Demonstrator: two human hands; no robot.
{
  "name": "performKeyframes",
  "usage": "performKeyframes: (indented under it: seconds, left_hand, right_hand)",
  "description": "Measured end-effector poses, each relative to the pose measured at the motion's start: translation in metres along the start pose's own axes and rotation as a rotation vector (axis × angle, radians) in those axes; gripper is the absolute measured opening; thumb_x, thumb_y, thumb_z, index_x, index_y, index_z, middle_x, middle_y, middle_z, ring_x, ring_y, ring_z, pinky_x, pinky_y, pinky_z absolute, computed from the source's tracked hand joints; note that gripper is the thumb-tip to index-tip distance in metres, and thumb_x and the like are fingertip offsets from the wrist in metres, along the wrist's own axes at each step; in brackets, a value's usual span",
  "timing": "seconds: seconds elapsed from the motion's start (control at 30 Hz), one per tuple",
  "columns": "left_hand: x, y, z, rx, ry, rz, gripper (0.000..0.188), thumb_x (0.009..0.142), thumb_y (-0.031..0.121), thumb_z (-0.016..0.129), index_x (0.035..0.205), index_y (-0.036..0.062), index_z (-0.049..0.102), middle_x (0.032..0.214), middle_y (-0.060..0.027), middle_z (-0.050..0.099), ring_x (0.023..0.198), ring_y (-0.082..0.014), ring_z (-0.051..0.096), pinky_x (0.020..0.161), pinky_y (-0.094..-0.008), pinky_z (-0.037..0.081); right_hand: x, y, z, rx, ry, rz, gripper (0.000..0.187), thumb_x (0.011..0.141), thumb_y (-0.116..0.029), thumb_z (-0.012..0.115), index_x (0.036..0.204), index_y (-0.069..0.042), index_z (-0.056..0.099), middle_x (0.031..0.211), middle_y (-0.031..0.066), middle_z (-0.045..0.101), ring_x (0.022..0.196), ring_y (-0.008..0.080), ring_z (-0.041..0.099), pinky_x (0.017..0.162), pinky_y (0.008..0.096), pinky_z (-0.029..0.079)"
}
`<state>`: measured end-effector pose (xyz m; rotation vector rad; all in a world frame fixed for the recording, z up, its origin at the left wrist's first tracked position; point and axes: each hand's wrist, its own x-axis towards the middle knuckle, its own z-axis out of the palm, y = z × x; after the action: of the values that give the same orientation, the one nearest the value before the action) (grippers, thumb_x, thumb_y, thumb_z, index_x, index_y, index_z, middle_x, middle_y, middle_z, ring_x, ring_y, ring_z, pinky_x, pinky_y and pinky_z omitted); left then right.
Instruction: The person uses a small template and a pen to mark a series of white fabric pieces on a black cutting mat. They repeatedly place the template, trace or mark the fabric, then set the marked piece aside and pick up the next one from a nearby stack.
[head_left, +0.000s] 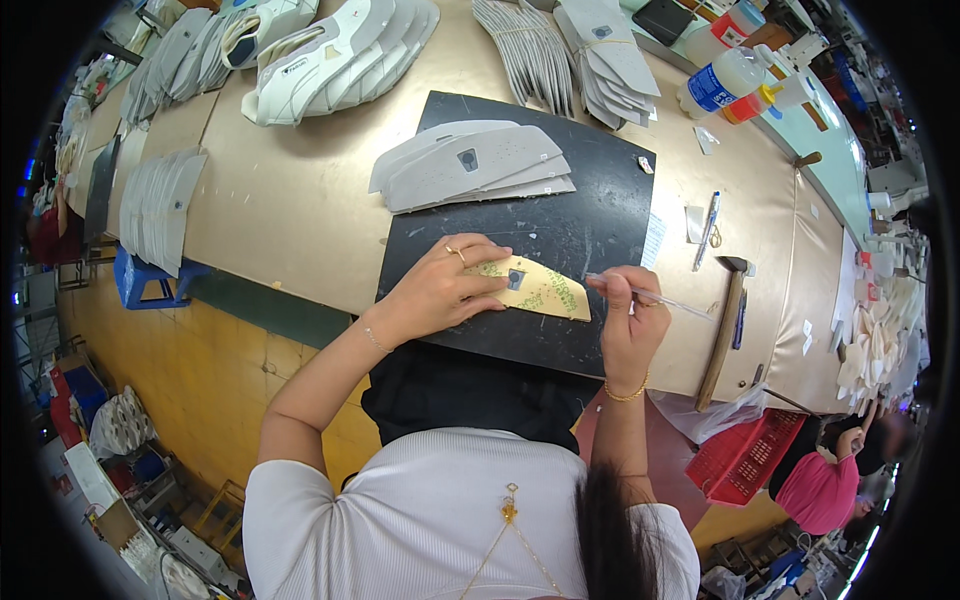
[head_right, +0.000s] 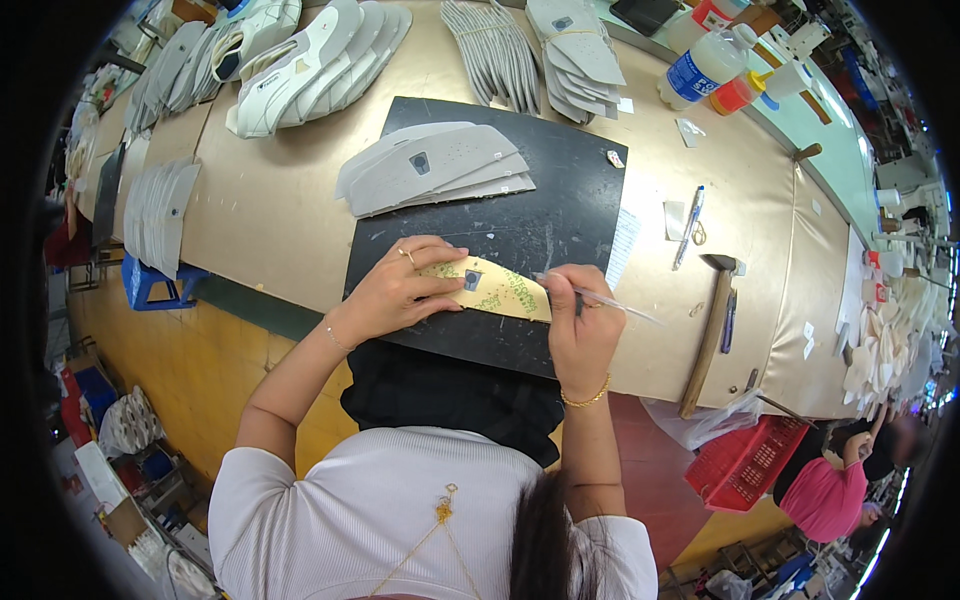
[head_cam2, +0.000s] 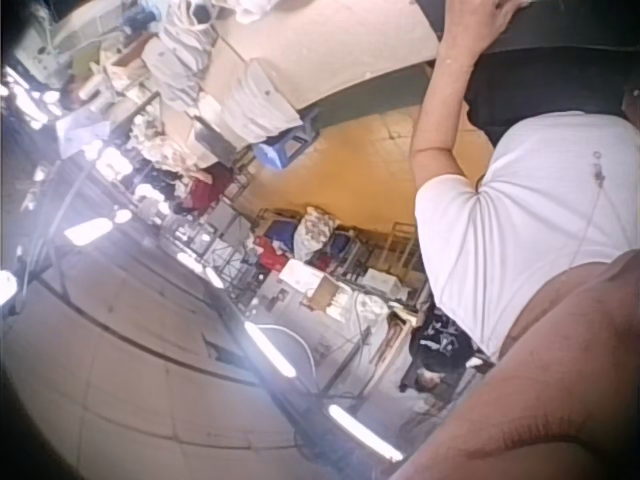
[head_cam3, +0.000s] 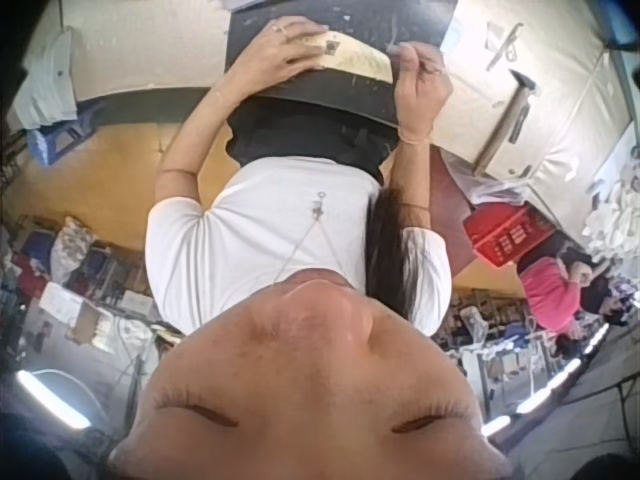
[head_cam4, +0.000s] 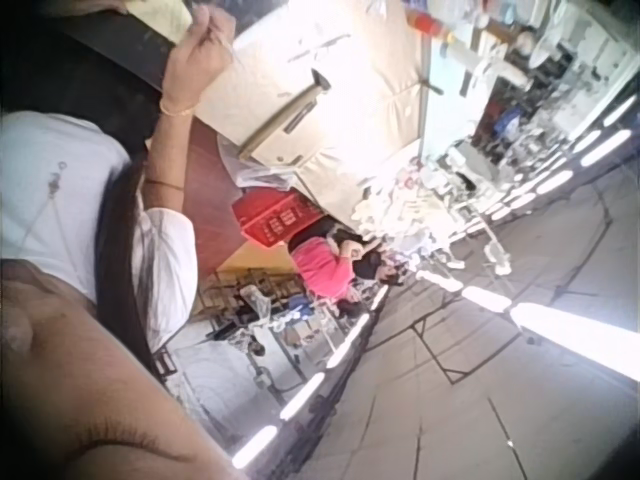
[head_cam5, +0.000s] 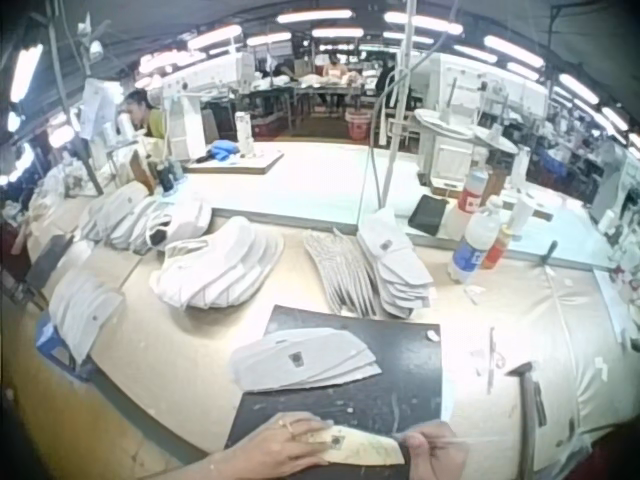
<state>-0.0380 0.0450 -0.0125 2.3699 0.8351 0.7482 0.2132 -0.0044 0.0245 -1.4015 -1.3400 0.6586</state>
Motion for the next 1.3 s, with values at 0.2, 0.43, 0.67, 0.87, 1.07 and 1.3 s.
performKeyframes:
  seconds: [0.2, 0.43, 0.67, 0.87, 1.07, 1.3]
  left_hand:
    - [0.001, 0.003, 0.001, 0.022, 0.023, 0.012, 0.028, 0.075, 0.021, 0.084, 0.099, 0.0073, 0.078, 0.129, -0.0051, 0.067, 0.12, -0.0271, 0.059, 0.101, -0.0401, 0.048]
    - [0.001, 0.003, 0.0, 0.012, 0.024, 0.011, 0.027, 0.075, 0.019, 0.084, 0.098, 0.0062, 0.077, 0.127, -0.0054, 0.067, 0.12, -0.027, 0.06, 0.101, -0.0409, 0.048]
    - [0.001, 0.0, -0.001, 0.016, 0.015, 0.042, 0.022, 0.076, 0.018, 0.084, 0.093, 0.0066, 0.076, 0.125, -0.0069, 0.067, 0.119, -0.0269, 0.06, 0.102, -0.0417, 0.048]
    - [0.002, 0.003, -0.002, 0.037, 0.02, 0.054, 0.021, 0.076, 0.017, 0.084, 0.092, 0.0062, 0.075, 0.124, -0.008, 0.067, 0.118, -0.0272, 0.061, 0.1, -0.0417, 0.049]
    - [0.004, 0.004, -0.004, 0.067, 0.021, 0.084, 0.021, 0.076, 0.017, 0.084, 0.092, 0.0059, 0.074, 0.121, -0.0088, 0.067, 0.117, -0.027, 0.061, 0.098, -0.0417, 0.049]
    - [0.004, 0.004, -0.004, 0.081, 0.019, 0.098, 0.021, 0.077, 0.017, 0.084, 0.093, 0.0059, 0.074, 0.119, -0.0087, 0.067, 0.115, -0.0267, 0.061, 0.096, -0.0417, 0.05]
  right_hand:
    - [0.01, -0.01, 0.029, -0.215, -0.265, -0.077, 0.014, 0.097, -0.014, 0.067, 0.091, -0.001, 0.069, 0.085, 0.0099, 0.071, 0.07, 0.0287, 0.068, 0.063, 0.0341, 0.052]
    - [0.016, -0.004, 0.045, -0.356, -0.301, -0.159, 0.017, 0.097, -0.02, 0.067, 0.089, -0.005, 0.068, 0.081, 0.0081, 0.07, 0.069, 0.0288, 0.068, 0.06, 0.0362, 0.052]
    - [0.016, -0.004, 0.046, -0.352, -0.301, -0.137, 0.017, 0.097, -0.02, 0.067, 0.088, -0.005, 0.069, 0.081, 0.0087, 0.07, 0.069, 0.0288, 0.068, 0.06, 0.0368, 0.052]
    - [0.017, 0.001, 0.049, -0.365, -0.294, -0.177, 0.016, 0.095, -0.018, 0.069, 0.087, -0.005, 0.069, 0.081, 0.0078, 0.07, 0.069, 0.0283, 0.068, 0.061, 0.0364, 0.053]
    - [0.019, 0.001, 0.052, -0.407, -0.3, -0.263, 0.015, 0.094, -0.019, 0.07, 0.086, -0.007, 0.068, 0.08, 0.0065, 0.069, 0.07, 0.0266, 0.068, 0.06, 0.036, 0.052]
    - [0.018, 0.003, 0.054, -0.452, -0.294, -0.285, 0.015, 0.094, -0.021, 0.07, 0.087, -0.009, 0.067, 0.077, 0.0058, 0.066, 0.067, 0.0264, 0.066, 0.059, 0.0368, 0.051]
